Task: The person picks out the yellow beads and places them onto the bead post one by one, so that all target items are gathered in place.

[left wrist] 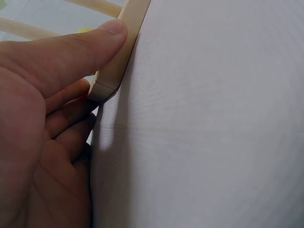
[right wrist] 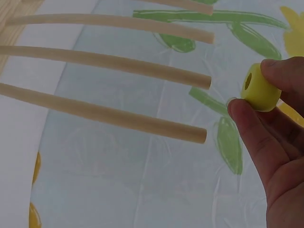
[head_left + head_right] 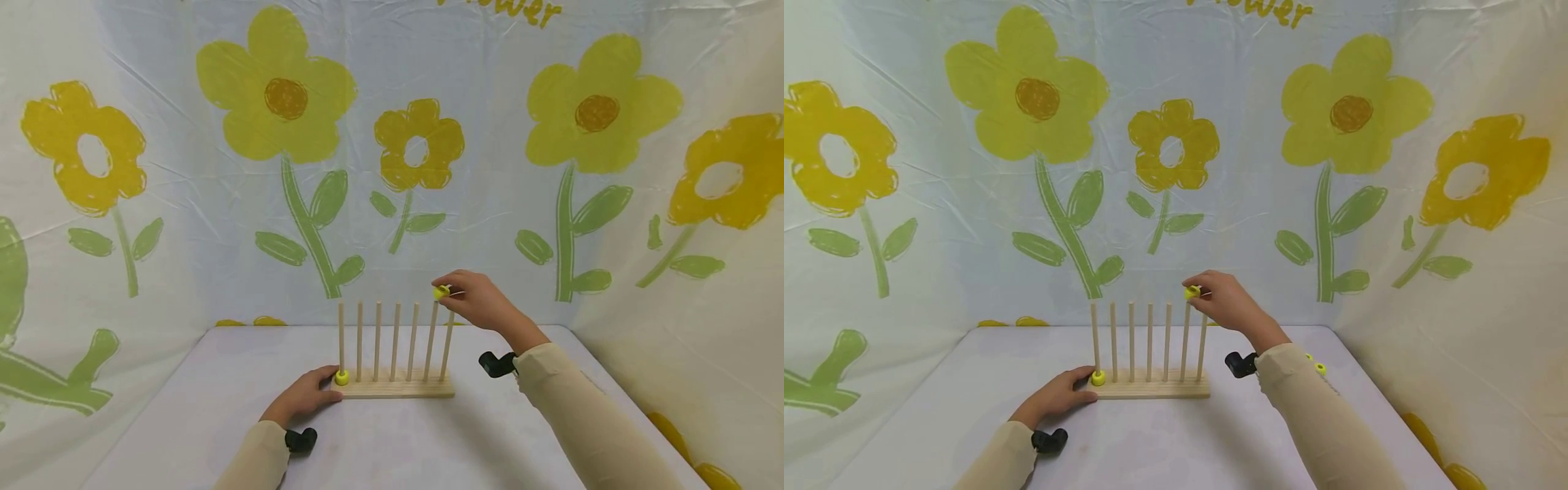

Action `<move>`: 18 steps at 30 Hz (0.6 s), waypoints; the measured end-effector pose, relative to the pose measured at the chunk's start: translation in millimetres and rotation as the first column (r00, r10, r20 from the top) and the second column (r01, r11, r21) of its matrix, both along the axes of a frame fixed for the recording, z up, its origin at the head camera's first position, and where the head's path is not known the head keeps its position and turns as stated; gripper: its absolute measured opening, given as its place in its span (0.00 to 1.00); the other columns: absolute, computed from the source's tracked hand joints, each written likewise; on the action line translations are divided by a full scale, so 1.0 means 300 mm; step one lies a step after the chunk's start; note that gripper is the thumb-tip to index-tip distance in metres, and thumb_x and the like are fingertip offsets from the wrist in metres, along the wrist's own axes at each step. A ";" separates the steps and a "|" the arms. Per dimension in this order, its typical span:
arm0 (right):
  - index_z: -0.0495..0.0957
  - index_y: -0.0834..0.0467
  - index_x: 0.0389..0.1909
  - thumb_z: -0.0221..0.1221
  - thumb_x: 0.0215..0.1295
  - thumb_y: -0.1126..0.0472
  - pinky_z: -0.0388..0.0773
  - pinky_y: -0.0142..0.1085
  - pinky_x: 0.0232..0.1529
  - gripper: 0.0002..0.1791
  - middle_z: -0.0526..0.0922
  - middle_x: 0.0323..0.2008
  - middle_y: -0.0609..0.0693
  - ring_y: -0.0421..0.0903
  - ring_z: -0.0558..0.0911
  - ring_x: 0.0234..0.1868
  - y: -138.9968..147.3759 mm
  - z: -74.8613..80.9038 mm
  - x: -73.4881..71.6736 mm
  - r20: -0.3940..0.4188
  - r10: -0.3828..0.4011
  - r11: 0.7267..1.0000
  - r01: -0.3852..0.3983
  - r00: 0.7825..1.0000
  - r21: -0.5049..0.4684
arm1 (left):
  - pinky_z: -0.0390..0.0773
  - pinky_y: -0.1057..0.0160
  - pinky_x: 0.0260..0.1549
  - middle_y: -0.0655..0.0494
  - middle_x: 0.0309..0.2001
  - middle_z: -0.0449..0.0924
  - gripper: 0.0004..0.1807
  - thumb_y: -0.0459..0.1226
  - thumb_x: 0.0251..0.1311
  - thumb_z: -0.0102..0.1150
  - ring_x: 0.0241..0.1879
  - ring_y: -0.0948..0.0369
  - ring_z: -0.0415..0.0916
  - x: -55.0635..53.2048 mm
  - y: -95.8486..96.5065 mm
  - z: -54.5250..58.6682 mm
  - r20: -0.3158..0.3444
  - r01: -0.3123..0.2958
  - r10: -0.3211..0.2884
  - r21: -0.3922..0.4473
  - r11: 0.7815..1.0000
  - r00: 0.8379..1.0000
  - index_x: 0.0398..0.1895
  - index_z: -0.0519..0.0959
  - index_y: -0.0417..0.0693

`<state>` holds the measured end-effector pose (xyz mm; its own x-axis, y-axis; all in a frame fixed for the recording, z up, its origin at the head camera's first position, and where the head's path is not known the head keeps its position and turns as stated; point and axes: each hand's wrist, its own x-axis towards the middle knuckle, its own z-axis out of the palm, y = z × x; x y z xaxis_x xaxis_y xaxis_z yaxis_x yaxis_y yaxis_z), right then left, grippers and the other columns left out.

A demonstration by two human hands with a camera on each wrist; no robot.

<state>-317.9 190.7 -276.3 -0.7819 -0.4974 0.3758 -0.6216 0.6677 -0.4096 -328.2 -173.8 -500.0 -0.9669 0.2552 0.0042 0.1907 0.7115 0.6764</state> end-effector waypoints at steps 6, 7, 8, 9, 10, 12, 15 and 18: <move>0.77 0.56 0.58 0.59 0.68 0.61 0.81 0.41 0.55 0.19 0.78 0.56 0.54 0.51 0.82 0.53 -0.043 0.000 -0.010 0.014 0.013 1.000 -0.013 1.000 -0.002 | 0.59 0.39 0.68 0.44 0.69 0.66 0.39 0.50 0.55 0.67 0.71 0.42 0.58 0.001 -0.003 0.003 0.001 -0.001 0.001 -0.001 1.000 1.000 0.69 0.68 0.47; 0.76 0.56 0.58 0.59 0.68 0.60 0.81 0.41 0.55 0.19 0.78 0.56 0.53 0.51 0.82 0.53 -0.050 0.000 -0.012 0.017 0.015 1.000 -0.015 1.000 -0.001 | 0.59 0.39 0.68 0.45 0.69 0.66 0.39 0.51 0.55 0.67 0.71 0.42 0.58 0.001 -0.003 0.002 0.001 -0.001 0.001 -0.002 1.000 1.000 0.68 0.68 0.47; 0.77 0.56 0.58 0.58 0.68 0.60 0.81 0.41 0.55 0.18 0.78 0.56 0.53 0.50 0.82 0.54 -0.057 0.001 -0.013 0.023 0.016 1.000 -0.016 1.000 -0.002 | 0.59 0.39 0.68 0.45 0.69 0.66 0.39 0.51 0.55 0.67 0.71 0.42 0.58 0.000 -0.003 0.001 0.002 -0.001 0.001 -0.003 1.000 1.000 0.68 0.68 0.47; 0.77 0.56 0.58 0.58 0.68 0.60 0.81 0.41 0.55 0.18 0.78 0.56 0.53 0.50 0.82 0.54 -0.063 0.002 -0.014 0.026 0.018 1.000 -0.018 1.000 -0.003 | 0.60 0.39 0.68 0.45 0.69 0.66 0.39 0.51 0.55 0.67 0.71 0.42 0.59 0.000 -0.004 0.000 0.000 0.000 0.000 -0.006 1.000 1.000 0.68 0.68 0.47; 0.77 0.56 0.58 0.58 0.68 0.60 0.81 0.40 0.55 0.18 0.78 0.55 0.53 0.50 0.82 0.54 -0.069 0.003 -0.014 0.027 0.020 1.000 -0.020 0.999 -0.005 | 0.59 0.39 0.69 0.45 0.69 0.66 0.39 0.51 0.55 0.67 0.71 0.42 0.59 0.000 -0.003 -0.001 0.000 0.000 0.000 -0.003 1.000 1.000 0.68 0.68 0.48; 0.76 0.55 0.58 0.58 0.68 0.59 0.81 0.40 0.55 0.18 0.78 0.55 0.52 0.49 0.82 0.54 -0.082 0.004 -0.017 0.029 0.019 1.000 -0.019 0.999 -0.005 | 0.59 0.39 0.68 0.45 0.69 0.67 0.39 0.51 0.55 0.67 0.71 0.42 0.59 -0.001 -0.003 -0.002 -0.002 0.004 -0.004 0.001 1.000 1.000 0.68 0.68 0.47; 0.77 0.55 0.59 0.58 0.68 0.60 0.81 0.39 0.56 0.18 0.78 0.55 0.52 0.49 0.82 0.54 -0.102 0.007 -0.016 0.031 0.029 1.000 -0.028 0.999 -0.013 | 0.60 0.39 0.68 0.45 0.69 0.67 0.39 0.50 0.55 0.67 0.71 0.42 0.59 -0.003 -0.003 -0.006 -0.008 0.007 -0.007 0.002 1.000 1.000 0.68 0.68 0.48; 0.77 0.55 0.58 0.58 0.68 0.59 0.81 0.39 0.56 0.18 0.78 0.56 0.52 0.49 0.82 0.54 -0.121 0.007 -0.019 0.034 0.035 0.999 -0.035 0.999 -0.017 | 0.60 0.39 0.68 0.45 0.69 0.67 0.38 0.50 0.55 0.68 0.71 0.42 0.59 -0.007 -0.002 -0.008 -0.012 0.008 -0.008 0.005 1.000 1.000 0.68 0.69 0.48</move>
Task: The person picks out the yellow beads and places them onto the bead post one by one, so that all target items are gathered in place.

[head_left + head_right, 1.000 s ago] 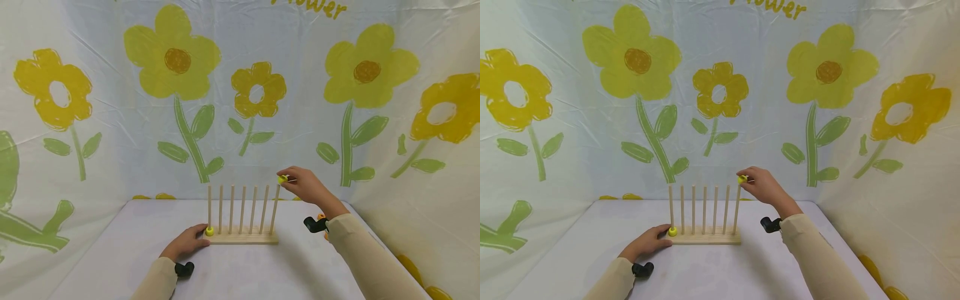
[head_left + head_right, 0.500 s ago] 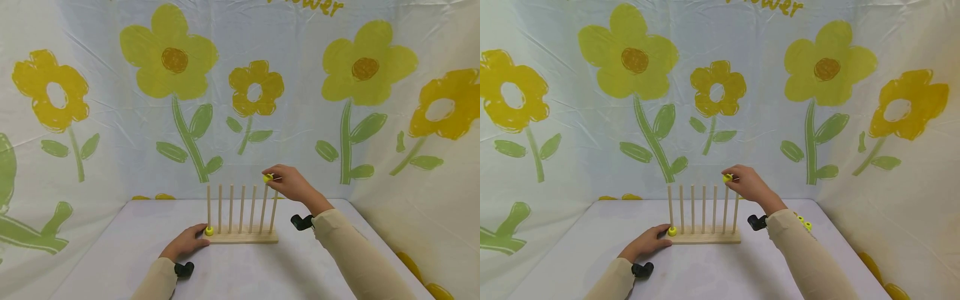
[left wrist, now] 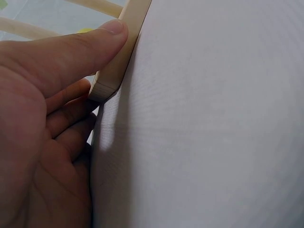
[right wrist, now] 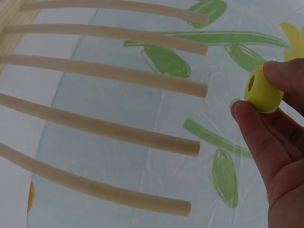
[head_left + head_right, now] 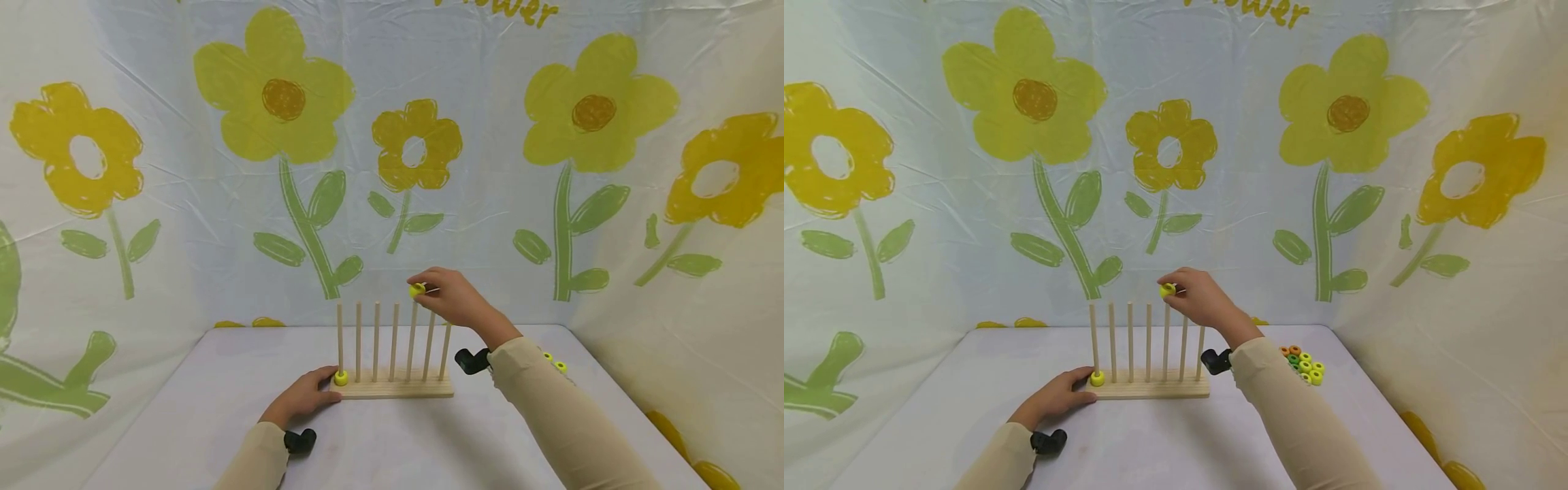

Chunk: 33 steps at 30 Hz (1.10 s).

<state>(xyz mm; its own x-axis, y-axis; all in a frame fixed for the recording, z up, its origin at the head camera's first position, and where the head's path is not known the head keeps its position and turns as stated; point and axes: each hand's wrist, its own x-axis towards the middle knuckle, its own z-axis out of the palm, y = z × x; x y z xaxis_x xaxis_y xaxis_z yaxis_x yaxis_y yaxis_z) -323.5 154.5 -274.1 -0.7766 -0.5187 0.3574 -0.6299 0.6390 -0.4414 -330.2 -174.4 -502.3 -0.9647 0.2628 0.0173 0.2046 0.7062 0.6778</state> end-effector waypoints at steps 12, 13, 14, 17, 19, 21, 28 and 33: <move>0.77 0.54 0.58 0.59 0.68 0.59 0.81 0.38 0.54 0.18 0.78 0.56 0.51 0.48 0.82 0.53 -0.042 -0.001 0.006 0.010 0.001 1.000 -0.001 1.000 0.004 | 0.59 0.38 0.68 0.45 0.70 0.66 0.40 0.52 0.54 0.67 0.71 0.42 0.58 0.004 -0.001 -0.001 0.019 -0.005 0.005 0.006 1.000 1.000 0.69 0.68 0.48; 0.77 0.55 0.58 0.59 0.68 0.59 0.81 0.38 0.54 0.18 0.78 0.56 0.51 0.49 0.82 0.53 -0.042 -0.001 0.007 0.006 0.005 1.000 -0.005 1.000 0.008 | 0.59 0.38 0.68 0.45 0.70 0.66 0.40 0.53 0.54 0.67 0.71 0.42 0.58 0.005 -0.001 -0.002 0.021 -0.006 0.006 0.005 1.000 1.000 0.69 0.68 0.48; 0.77 0.55 0.58 0.59 0.68 0.60 0.81 0.38 0.54 0.18 0.78 0.56 0.52 0.49 0.82 0.53 -0.043 -0.001 0.007 0.004 0.008 1.000 -0.008 1.000 0.012 | 0.59 0.39 0.68 0.45 0.70 0.66 0.40 0.53 0.54 0.67 0.71 0.42 0.58 0.005 -0.001 -0.003 0.024 -0.009 0.009 0.004 1.000 1.000 0.69 0.68 0.49; 0.77 0.55 0.58 0.59 0.68 0.60 0.81 0.38 0.54 0.18 0.78 0.56 0.52 0.49 0.82 0.53 -0.050 0.003 0.007 -0.008 0.014 1.000 -0.014 1.000 0.022 | 0.60 0.39 0.68 0.45 0.69 0.66 0.40 0.53 0.54 0.67 0.71 0.42 0.59 0.007 -0.002 -0.006 0.014 -0.010 0.010 -0.002 1.000 1.000 0.68 0.68 0.48; 0.77 0.55 0.58 0.59 0.68 0.60 0.81 0.38 0.54 0.18 0.78 0.56 0.52 0.49 0.82 0.53 -0.058 0.006 0.006 -0.016 0.022 0.999 -0.022 1.000 0.027 | 0.60 0.39 0.68 0.45 0.69 0.67 0.40 0.53 0.53 0.68 0.70 0.42 0.59 0.008 -0.004 -0.008 0.006 -0.009 0.009 -0.001 1.000 1.000 0.68 0.69 0.48; 0.77 0.55 0.58 0.59 0.68 0.60 0.81 0.37 0.54 0.18 0.78 0.56 0.52 0.49 0.81 0.53 -0.071 0.007 0.003 -0.017 0.034 0.999 -0.034 0.999 0.030 | 0.60 0.39 0.68 0.44 0.69 0.67 0.40 0.53 0.53 0.68 0.70 0.42 0.59 0.011 -0.006 -0.008 0.003 -0.009 0.009 0.002 1.000 1.000 0.68 0.69 0.48; 0.77 0.55 0.58 0.59 0.67 0.60 0.81 0.35 0.54 0.18 0.78 0.55 0.51 0.47 0.82 0.52 -0.124 0.012 -0.011 -0.009 0.077 0.996 -0.076 0.997 0.049 | 0.60 0.38 0.67 0.44 0.69 0.67 0.39 0.52 0.54 0.67 0.70 0.41 0.59 0.014 -0.006 -0.002 0.000 0.000 0.000 0.011 1.000 1.000 0.68 0.69 0.48; 0.78 0.54 0.57 0.60 0.67 0.60 0.81 0.35 0.53 0.18 0.79 0.55 0.50 0.47 0.82 0.52 -0.158 0.014 -0.018 -0.003 0.082 0.995 -0.081 0.997 0.061 | 0.60 0.38 0.67 0.43 0.68 0.67 0.38 0.51 0.54 0.67 0.70 0.41 0.60 0.013 -0.006 0.006 -0.016 0.013 -0.013 0.008 1.000 1.000 0.67 0.69 0.47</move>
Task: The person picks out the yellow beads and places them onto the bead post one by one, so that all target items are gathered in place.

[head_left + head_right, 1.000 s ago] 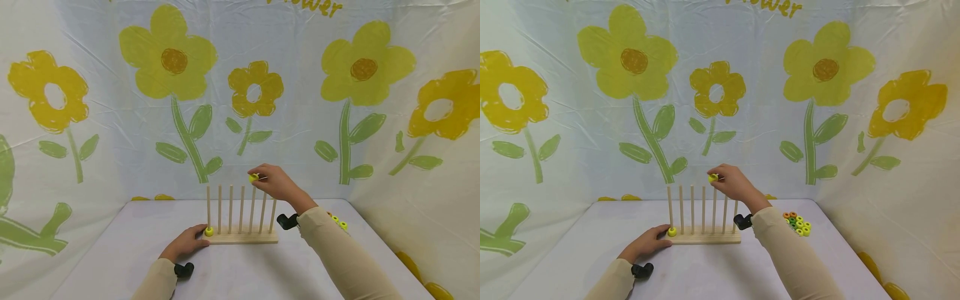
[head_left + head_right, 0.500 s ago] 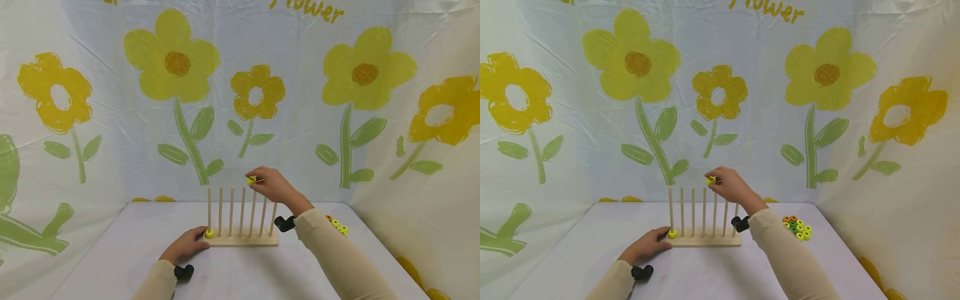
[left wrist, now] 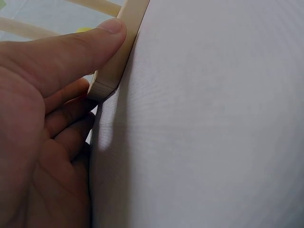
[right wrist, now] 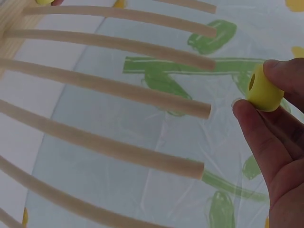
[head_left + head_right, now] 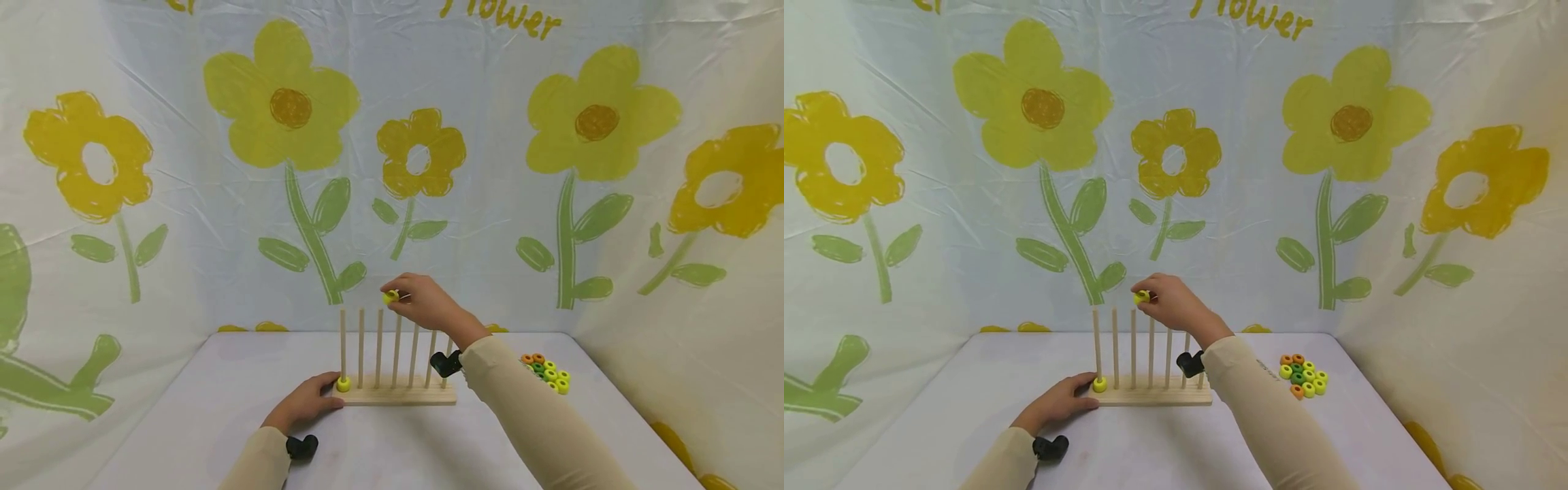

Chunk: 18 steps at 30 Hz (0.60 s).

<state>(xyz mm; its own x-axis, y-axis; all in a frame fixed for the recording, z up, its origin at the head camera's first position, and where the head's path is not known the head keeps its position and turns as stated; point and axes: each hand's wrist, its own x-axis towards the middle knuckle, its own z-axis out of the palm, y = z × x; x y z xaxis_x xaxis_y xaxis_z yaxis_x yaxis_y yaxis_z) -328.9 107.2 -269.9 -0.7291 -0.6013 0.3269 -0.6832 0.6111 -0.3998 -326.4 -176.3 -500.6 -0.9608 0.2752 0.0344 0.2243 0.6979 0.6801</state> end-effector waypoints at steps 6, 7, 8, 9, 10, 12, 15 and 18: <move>0.78 0.52 0.57 0.59 0.67 0.59 0.81 0.36 0.52 0.18 0.79 0.54 0.49 0.46 0.82 0.52 -0.040 -0.003 -0.006 -0.008 -0.014 1.000 0.014 1.000 0.015 | 0.60 0.39 0.68 0.43 0.69 0.67 0.39 0.51 0.54 0.68 0.70 0.41 0.59 -0.001 0.000 0.000 0.001 -0.004 0.004 0.000 1.000 1.000 0.67 0.69 0.46; 0.78 0.52 0.57 0.59 0.67 0.59 0.81 0.36 0.53 0.18 0.79 0.55 0.49 0.46 0.82 0.52 -0.046 -0.002 -0.006 -0.006 -0.014 1.000 0.014 1.000 0.016 | 0.60 0.39 0.68 0.43 0.69 0.67 0.39 0.51 0.54 0.68 0.70 0.41 0.59 -0.002 0.000 0.001 0.002 -0.006 0.006 0.002 1.000 1.000 0.67 0.69 0.46; 0.78 0.52 0.57 0.59 0.67 0.59 0.81 0.36 0.53 0.18 0.79 0.55 0.49 0.46 0.82 0.52 -0.052 -0.002 -0.008 -0.004 -0.010 1.000 0.010 1.000 0.017 | 0.60 0.39 0.68 0.43 0.69 0.67 0.39 0.51 0.54 0.68 0.70 0.41 0.60 -0.003 0.000 0.001 0.003 -0.008 0.008 0.001 1.000 1.000 0.67 0.69 0.46; 0.78 0.52 0.58 0.59 0.68 0.59 0.81 0.36 0.53 0.18 0.79 0.55 0.49 0.46 0.82 0.52 -0.057 -0.002 -0.008 -0.002 -0.008 1.000 0.008 1.000 0.017 | 0.60 0.39 0.68 0.44 0.68 0.67 0.39 0.51 0.54 0.68 0.70 0.41 0.60 -0.003 -0.001 0.000 0.003 -0.008 0.008 -0.002 1.000 1.000 0.67 0.69 0.46; 0.78 0.52 0.58 0.59 0.67 0.59 0.81 0.35 0.53 0.18 0.79 0.55 0.49 0.46 0.81 0.53 -0.062 -0.003 -0.011 -0.001 -0.004 1.000 0.004 1.000 0.017 | 0.60 0.39 0.68 0.44 0.69 0.67 0.39 0.51 0.54 0.68 0.70 0.41 0.60 -0.004 -0.001 0.000 0.005 -0.008 0.008 0.000 1.000 1.000 0.67 0.69 0.46; 0.77 0.52 0.58 0.59 0.68 0.59 0.81 0.35 0.53 0.18 0.79 0.55 0.49 0.46 0.81 0.53 -0.073 -0.006 -0.014 -0.001 0.000 1.000 0.000 1.000 0.021 | 0.60 0.39 0.68 0.44 0.69 0.67 0.39 0.51 0.54 0.68 0.70 0.41 0.59 -0.004 -0.002 -0.001 0.006 -0.006 0.006 0.000 1.000 1.000 0.67 0.69 0.46; 0.78 0.52 0.58 0.59 0.68 0.59 0.81 0.35 0.53 0.18 0.79 0.55 0.49 0.45 0.81 0.52 -0.087 -0.011 -0.017 -0.010 -0.002 1.000 0.002 1.000 0.028 | 0.59 0.39 0.68 0.44 0.69 0.67 0.39 0.52 0.54 0.68 0.70 0.41 0.59 -0.003 -0.002 -0.002 0.009 -0.005 0.005 -0.002 1.000 1.000 0.68 0.69 0.47; 0.78 0.51 0.58 0.59 0.68 0.58 0.81 0.35 0.53 0.18 0.79 0.55 0.49 0.45 0.81 0.52 -0.100 -0.015 -0.017 -0.012 -0.009 0.999 0.010 1.000 0.032 | 0.59 0.38 0.68 0.44 0.69 0.67 0.40 0.52 0.54 0.68 0.70 0.41 0.59 -0.002 -0.003 -0.005 0.008 -0.002 0.002 -0.001 1.000 1.000 0.68 0.69 0.47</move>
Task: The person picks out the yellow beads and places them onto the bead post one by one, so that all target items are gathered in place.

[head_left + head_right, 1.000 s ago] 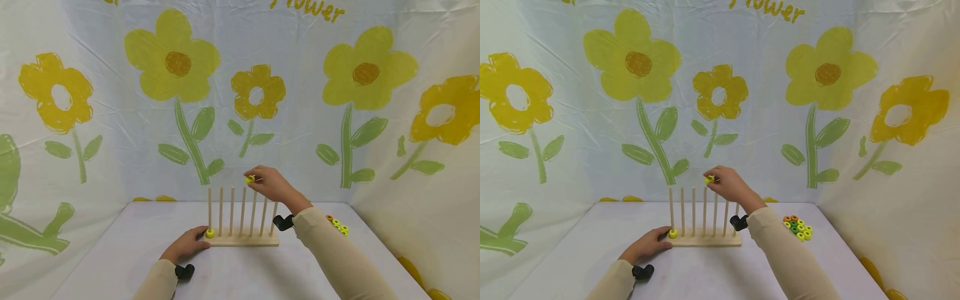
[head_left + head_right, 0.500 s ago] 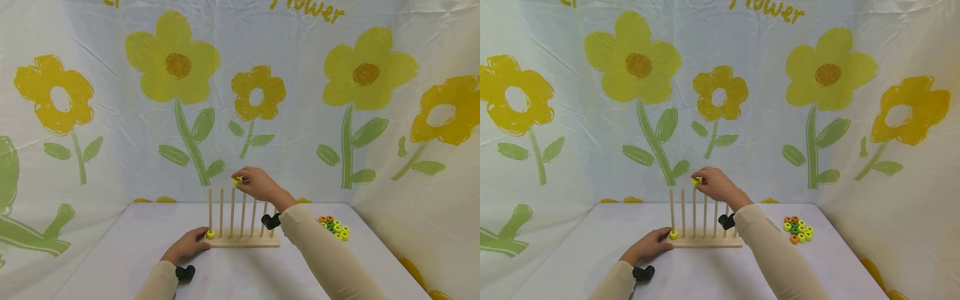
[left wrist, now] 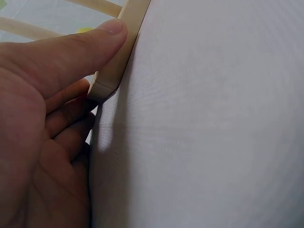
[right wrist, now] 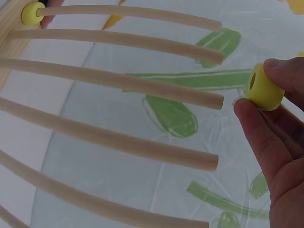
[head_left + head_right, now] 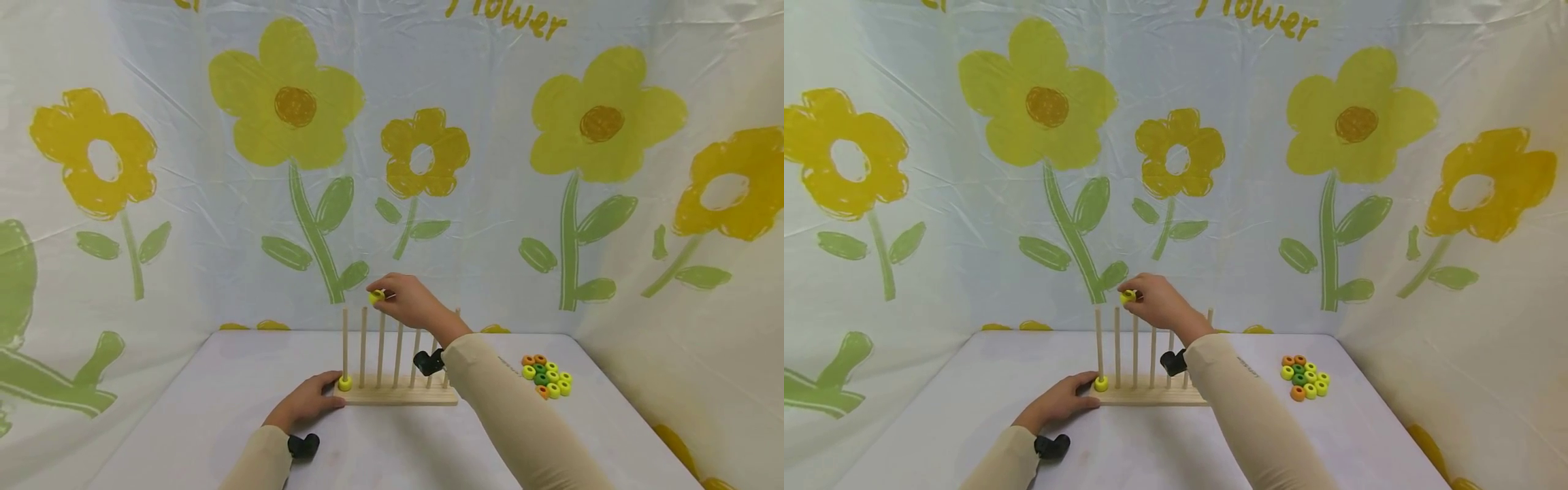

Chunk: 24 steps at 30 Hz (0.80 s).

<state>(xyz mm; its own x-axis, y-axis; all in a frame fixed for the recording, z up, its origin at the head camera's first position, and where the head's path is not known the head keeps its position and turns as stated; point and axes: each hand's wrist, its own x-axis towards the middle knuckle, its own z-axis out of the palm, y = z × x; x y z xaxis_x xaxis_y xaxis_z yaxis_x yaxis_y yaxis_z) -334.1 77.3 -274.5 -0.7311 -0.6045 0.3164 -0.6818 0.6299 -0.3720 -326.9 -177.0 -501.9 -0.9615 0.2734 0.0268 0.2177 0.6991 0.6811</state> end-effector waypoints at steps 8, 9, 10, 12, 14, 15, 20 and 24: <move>0.78 0.52 0.58 0.59 0.68 0.58 0.81 0.36 0.54 0.18 0.79 0.56 0.49 0.46 0.81 0.53 -0.029 -0.013 0.006 0.010 0.012 1.000 -0.012 1.000 -0.003 | 0.60 0.38 0.67 0.43 0.68 0.68 0.39 0.52 0.54 0.68 0.70 0.41 0.60 0.011 0.002 -0.008 -0.015 0.027 -0.027 0.009 1.000 1.000 0.67 0.69 0.45; 0.77 0.52 0.58 0.59 0.68 0.58 0.81 0.36 0.54 0.18 0.79 0.56 0.49 0.46 0.81 0.53 -0.033 -0.014 0.005 0.009 0.014 1.000 -0.014 1.000 -0.001 | 0.60 0.39 0.68 0.43 0.68 0.68 0.39 0.51 0.54 0.68 0.70 0.41 0.60 0.012 0.002 -0.009 -0.019 0.030 -0.030 0.006 1.000 0.999 0.67 0.69 0.44; 0.77 0.52 0.58 0.59 0.68 0.58 0.81 0.36 0.54 0.18 0.79 0.56 0.49 0.46 0.81 0.53 -0.038 -0.014 0.004 0.007 0.015 1.000 -0.015 1.000 0.003 | 0.60 0.39 0.68 0.43 0.68 0.68 0.39 0.51 0.54 0.68 0.70 0.41 0.60 0.012 0.002 -0.007 -0.020 0.030 -0.030 0.007 1.000 0.999 0.67 0.69 0.45; 0.77 0.51 0.59 0.59 0.68 0.58 0.81 0.35 0.54 0.19 0.79 0.55 0.49 0.45 0.81 0.53 -0.050 -0.014 0.001 0.011 0.020 1.000 -0.020 1.000 0.006 | 0.60 0.39 0.68 0.43 0.68 0.67 0.39 0.51 0.55 0.67 0.70 0.41 0.60 0.013 0.001 -0.002 -0.021 0.027 -0.027 0.004 1.000 0.999 0.68 0.69 0.45; 0.76 0.52 0.59 0.58 0.69 0.58 0.81 0.35 0.54 0.19 0.79 0.55 0.49 0.45 0.81 0.54 -0.063 -0.009 0.000 0.018 0.030 1.000 -0.030 0.999 0.009 | 0.60 0.39 0.68 0.43 0.68 0.67 0.39 0.52 0.55 0.67 0.70 0.41 0.59 0.012 0.001 0.005 -0.017 0.017 -0.017 0.002 1.000 1.000 0.68 0.69 0.45; 0.76 0.52 0.60 0.58 0.69 0.58 0.80 0.35 0.54 0.19 0.79 0.55 0.49 0.45 0.81 0.54 -0.071 -0.007 -0.002 0.022 0.033 0.999 -0.033 0.999 0.011 | 0.60 0.39 0.68 0.44 0.69 0.67 0.39 0.52 0.55 0.67 0.70 0.41 0.59 0.012 0.002 0.009 -0.011 0.010 -0.010 0.002 1.000 1.000 0.68 0.69 0.46; 0.76 0.53 0.60 0.58 0.69 0.59 0.80 0.35 0.55 0.19 0.79 0.56 0.49 0.46 0.80 0.56 -0.100 -0.003 -0.006 0.029 0.033 0.999 -0.034 0.999 0.004 | 0.60 0.39 0.68 0.45 0.69 0.67 0.39 0.52 0.55 0.67 0.70 0.42 0.60 0.011 0.004 0.016 0.002 0.001 -0.001 -0.003 1.000 1.000 0.68 0.69 0.47; 0.77 0.53 0.59 0.58 0.68 0.59 0.80 0.35 0.55 0.19 0.80 0.56 0.50 0.46 0.80 0.56 -0.116 -0.012 -0.011 0.029 0.027 1.000 -0.027 0.999 -0.009 | 0.60 0.39 0.68 0.45 0.68 0.68 0.38 0.51 0.55 0.67 0.70 0.42 0.60 0.012 0.005 0.015 0.002 -0.009 0.009 0.000 1.000 1.000 0.67 0.69 0.47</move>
<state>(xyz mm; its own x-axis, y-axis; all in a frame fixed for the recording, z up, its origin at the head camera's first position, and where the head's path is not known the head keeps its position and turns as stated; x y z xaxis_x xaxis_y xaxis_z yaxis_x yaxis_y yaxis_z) -337.4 42.4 -278.1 -0.7235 -0.6216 0.3002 -0.6873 0.6083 -0.3970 -323.3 -175.7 -497.5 -0.9641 0.2644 0.0254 0.2101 0.7008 0.6817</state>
